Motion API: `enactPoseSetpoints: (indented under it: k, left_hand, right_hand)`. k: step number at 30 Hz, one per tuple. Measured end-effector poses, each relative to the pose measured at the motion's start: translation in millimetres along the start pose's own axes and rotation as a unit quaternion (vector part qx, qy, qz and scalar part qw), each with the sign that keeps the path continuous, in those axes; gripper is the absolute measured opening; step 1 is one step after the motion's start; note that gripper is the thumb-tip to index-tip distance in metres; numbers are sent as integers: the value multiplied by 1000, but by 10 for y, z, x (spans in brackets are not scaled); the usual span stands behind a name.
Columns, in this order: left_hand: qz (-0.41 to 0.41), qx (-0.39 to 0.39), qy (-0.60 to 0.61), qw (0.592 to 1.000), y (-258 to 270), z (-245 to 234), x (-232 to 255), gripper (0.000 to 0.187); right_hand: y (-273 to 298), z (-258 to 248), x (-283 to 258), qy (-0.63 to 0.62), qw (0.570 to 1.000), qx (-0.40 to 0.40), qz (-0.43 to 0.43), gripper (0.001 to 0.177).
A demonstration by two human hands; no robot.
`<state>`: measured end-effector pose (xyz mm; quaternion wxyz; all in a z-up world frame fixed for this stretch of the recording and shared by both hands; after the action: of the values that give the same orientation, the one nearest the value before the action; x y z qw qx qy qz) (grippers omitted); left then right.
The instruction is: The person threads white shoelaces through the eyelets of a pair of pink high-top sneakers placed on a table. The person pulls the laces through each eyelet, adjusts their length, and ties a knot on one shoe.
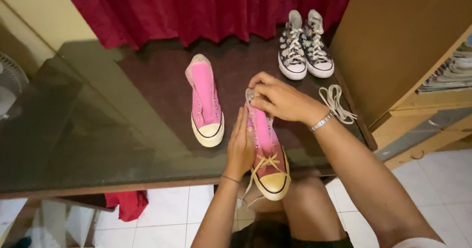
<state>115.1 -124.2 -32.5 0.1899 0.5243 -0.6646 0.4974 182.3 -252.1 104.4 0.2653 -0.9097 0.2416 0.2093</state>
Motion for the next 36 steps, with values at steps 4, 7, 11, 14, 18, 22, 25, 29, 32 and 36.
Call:
enactPoseSetpoints:
  k: [4,7,11,14,18,22,25,29,32,36]
  left_hand:
    - [3,-2,-24,1000,-16,5,-10,57]
    - [47,8,-35,998,3,12,26,55]
    - [50,-21,-74,996,27,34,90,63]
    - [44,-42,-101,993,52,41,160,76]
    - [14,-47,-80,996,85,4,200,82]
    - [22,-54,-77,995,22,14,213,79]
    - [30,-55,-72,995,43,41,150,76]
    - [38,-63,-69,995,53,69,88,71]
    - [17,-74,-76,994,59,115,64,69]
    - [19,-70,-75,995,66,92,72,66]
  right_hand:
    - [37,-3,32,47,997,44,50,26]
    - [21,41,15,150,986,65,42,26]
    - [15,67,6,219,969,106,40,26]
    - [18,6,98,68,992,103,30,26]
    - [57,-46,233,30,999,10,14,24]
    - [84,-165,259,1,1000,-9,-13,27]
    - [74,-105,271,20,998,18,-49,32]
    - [37,76,291,38,998,43,-24,25]
    - [61,125,305,73,995,60,25,26]
    - [84,55,258,92,993,71,34,24]
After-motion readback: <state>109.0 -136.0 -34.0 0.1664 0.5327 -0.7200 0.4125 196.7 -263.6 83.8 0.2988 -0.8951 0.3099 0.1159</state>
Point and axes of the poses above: each hand's wrist, its own y-axis away from the middle knuckle, its own z-axis out of the palm, x = y × z, the point moved 5 cm from there along -y, towards the middle knuckle, and after that the axes turned 5 degrees about -y, right-handed, at the moved point
